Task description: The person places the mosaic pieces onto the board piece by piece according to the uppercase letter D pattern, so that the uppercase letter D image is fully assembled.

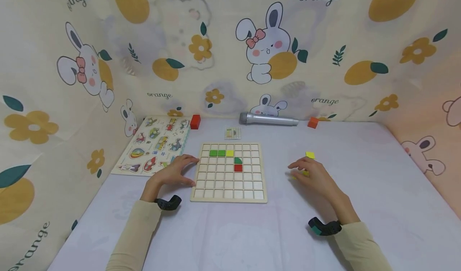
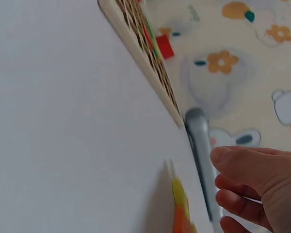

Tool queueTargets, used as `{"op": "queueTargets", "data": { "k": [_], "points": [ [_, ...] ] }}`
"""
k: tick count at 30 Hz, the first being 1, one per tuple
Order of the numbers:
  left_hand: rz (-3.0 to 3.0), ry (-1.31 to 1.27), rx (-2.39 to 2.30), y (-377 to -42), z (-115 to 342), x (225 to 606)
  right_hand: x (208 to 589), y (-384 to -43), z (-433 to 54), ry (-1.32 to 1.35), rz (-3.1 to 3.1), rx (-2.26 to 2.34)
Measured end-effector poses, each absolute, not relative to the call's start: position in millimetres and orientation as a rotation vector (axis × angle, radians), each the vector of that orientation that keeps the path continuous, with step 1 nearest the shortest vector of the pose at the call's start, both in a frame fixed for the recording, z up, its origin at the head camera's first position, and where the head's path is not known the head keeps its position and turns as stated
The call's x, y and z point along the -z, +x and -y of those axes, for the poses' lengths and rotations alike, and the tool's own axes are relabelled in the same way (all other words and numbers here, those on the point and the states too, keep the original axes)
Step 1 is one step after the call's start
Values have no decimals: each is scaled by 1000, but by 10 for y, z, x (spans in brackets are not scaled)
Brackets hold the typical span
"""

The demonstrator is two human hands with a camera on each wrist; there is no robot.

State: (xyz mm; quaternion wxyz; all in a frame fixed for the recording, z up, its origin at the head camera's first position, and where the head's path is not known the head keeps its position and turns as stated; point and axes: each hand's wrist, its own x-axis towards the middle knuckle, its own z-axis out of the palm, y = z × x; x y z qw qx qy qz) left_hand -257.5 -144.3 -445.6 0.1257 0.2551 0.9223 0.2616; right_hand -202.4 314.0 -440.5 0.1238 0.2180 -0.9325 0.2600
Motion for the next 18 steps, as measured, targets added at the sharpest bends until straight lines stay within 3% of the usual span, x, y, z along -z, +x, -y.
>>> {"op": "queueTargets", "data": {
  "k": [18],
  "points": [
    [-2681,746,-758,-2589,1450,4473,4437,-1694,-3809,362,2909,-835]
  ]
}}
